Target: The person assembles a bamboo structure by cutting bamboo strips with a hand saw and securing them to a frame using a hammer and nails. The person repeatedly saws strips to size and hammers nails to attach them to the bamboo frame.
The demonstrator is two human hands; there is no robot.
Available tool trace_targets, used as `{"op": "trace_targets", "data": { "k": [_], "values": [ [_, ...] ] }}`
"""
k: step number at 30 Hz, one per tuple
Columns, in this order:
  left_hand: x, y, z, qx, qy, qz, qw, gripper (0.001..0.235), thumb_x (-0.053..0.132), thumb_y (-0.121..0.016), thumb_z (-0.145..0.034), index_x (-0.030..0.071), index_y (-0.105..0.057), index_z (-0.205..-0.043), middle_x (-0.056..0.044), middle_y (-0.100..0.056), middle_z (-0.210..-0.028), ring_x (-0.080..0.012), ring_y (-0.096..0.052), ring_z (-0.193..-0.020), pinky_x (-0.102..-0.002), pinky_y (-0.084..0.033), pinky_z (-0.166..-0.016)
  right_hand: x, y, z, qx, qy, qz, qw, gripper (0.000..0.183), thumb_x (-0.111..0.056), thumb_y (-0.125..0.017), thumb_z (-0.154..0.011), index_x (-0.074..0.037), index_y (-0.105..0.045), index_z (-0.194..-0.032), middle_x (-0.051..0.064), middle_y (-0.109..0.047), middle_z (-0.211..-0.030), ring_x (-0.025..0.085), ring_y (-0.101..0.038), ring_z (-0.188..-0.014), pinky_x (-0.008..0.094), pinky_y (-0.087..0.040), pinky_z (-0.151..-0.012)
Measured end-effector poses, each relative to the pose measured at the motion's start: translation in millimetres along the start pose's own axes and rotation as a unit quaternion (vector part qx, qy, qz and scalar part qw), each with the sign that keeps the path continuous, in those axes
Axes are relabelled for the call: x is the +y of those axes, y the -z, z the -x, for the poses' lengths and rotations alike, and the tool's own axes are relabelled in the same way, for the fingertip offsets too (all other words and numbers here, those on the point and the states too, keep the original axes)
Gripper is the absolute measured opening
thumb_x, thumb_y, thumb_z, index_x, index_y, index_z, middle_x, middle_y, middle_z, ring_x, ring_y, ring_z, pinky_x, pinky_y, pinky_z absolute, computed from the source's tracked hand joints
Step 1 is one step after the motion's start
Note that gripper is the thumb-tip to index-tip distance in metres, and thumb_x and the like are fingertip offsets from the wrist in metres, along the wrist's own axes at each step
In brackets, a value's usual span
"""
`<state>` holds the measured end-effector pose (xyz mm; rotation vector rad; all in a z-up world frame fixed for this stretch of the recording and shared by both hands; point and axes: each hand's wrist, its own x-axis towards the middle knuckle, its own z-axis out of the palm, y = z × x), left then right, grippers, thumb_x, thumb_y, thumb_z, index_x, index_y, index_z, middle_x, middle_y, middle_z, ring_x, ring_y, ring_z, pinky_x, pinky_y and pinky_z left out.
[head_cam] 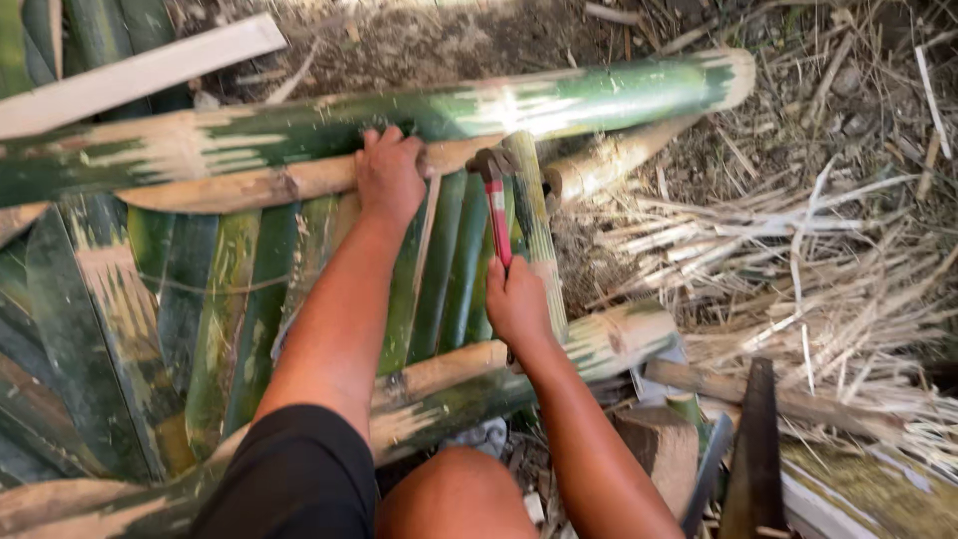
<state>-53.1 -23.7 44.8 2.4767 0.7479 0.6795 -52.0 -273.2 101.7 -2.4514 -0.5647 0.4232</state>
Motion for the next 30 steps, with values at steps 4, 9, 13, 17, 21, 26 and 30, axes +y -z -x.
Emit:
{"op": "trace_targets", "data": {
  "k": [4,9,13,17,21,26,30],
  "values": [
    [37,30,18,0.027,0.0,-0.052,0.998,0.029,0.006,-0.074,-0.084,0.013,-0.076,-0.112,-0.01,-0.065,-0.106,-0.0353,-0.058,-0.107,-0.05,-0.048,-0.088,45,3,92,-0.033,-0.008,-0.032,0.999,0.042,-0.038,-0.053,-0.103,0.001,-0.057,-0.087,0.028,-0.064,-0.075,0.049,-0.063,-0.072,0.055,-0.046,-0.063],
    [104,101,154,-0.128,0.117,0.202,0.964,0.033,0.022,-0.073,-0.088,0.007,-0.072,-0.117,-0.02,-0.07,-0.109,-0.0413,-0.067,-0.101,-0.049,-0.053,-0.087,76,-3,166,-0.125,-0.044,-0.048,0.99,0.049,-0.047,-0.053,-0.101,0.0,-0.061,-0.09,0.023,-0.062,-0.067,0.036,-0.062,-0.061,0.047,-0.05,-0.062],
    [88,174,325,-0.202,0.154,0.254,0.933,0.018,0.022,-0.069,-0.093,0.008,-0.074,-0.102,-0.018,-0.074,-0.097,-0.0388,-0.071,-0.094,-0.047,-0.056,-0.087,83,-3,207,-0.174,-0.003,-0.001,0.985,0.055,-0.054,-0.053,-0.102,-0.003,-0.064,-0.084,0.011,-0.06,-0.06,0.018,-0.056,-0.054,0.039,-0.046,-0.052],
    [49,231,416,-0.337,0.285,0.126,0.888,0.018,0.022,-0.069,-0.089,0.008,-0.077,-0.097,-0.021,-0.073,-0.095,-0.0411,-0.07,-0.093,-0.05,-0.055,-0.086,69,11,216,-0.311,0.036,-0.098,0.945,0.044,-0.044,-0.054,-0.107,-0.004,-0.063,-0.088,0.004,-0.054,-0.06,0.01,-0.046,-0.054,0.034,-0.039,-0.049],
    [9,199,485,-0.503,0.257,-0.016,0.825,0.023,0.014,-0.071,-0.078,0.007,-0.079,-0.098,-0.021,-0.073,-0.103,-0.0403,-0.07,-0.1,-0.051,-0.057,-0.085,54,14,231,-0.341,0.112,-0.009,0.933,0.044,-0.04,-0.055,-0.108,-0.002,-0.062,-0.087,0.005,-0.05,-0.056,0.012,-0.043,-0.052,0.035,-0.037,-0.05],
    [-24,101,527,-0.482,0.204,-0.091,0.847,0.036,0.028,-0.066,-0.086,0.007,-0.072,-0.115,-0.017,-0.069,-0.121,-0.0337,-0.067,-0.112,-0.045,-0.054,-0.092,43,13,238,-0.348,0.123,-0.04,0.929,0.044,-0.04,-0.055,-0.108,-0.001,-0.062,-0.088,0.002,-0.056,-0.06,0.01,-0.048,-0.054,0.032,-0.042,-0.05],
    [-37,61,547,-0.329,0.24,-0.096,0.908,0.029,0.021,-0.055,-0.101,0.009,-0.068,-0.125,-0.015,-0.068,-0.13,-0.0332,-0.065,-0.12,-0.045,-0.052,-0.1,44,26,246,-0.332,0.076,-0.049,0.939,0.044,-0.041,-0.054,-0.108,-0.002,-0.061,-0.088,0.001,-0.056,-0.06,0.008,-0.05,-0.052,0.03,-0.041,-0.048]
  ]
}}
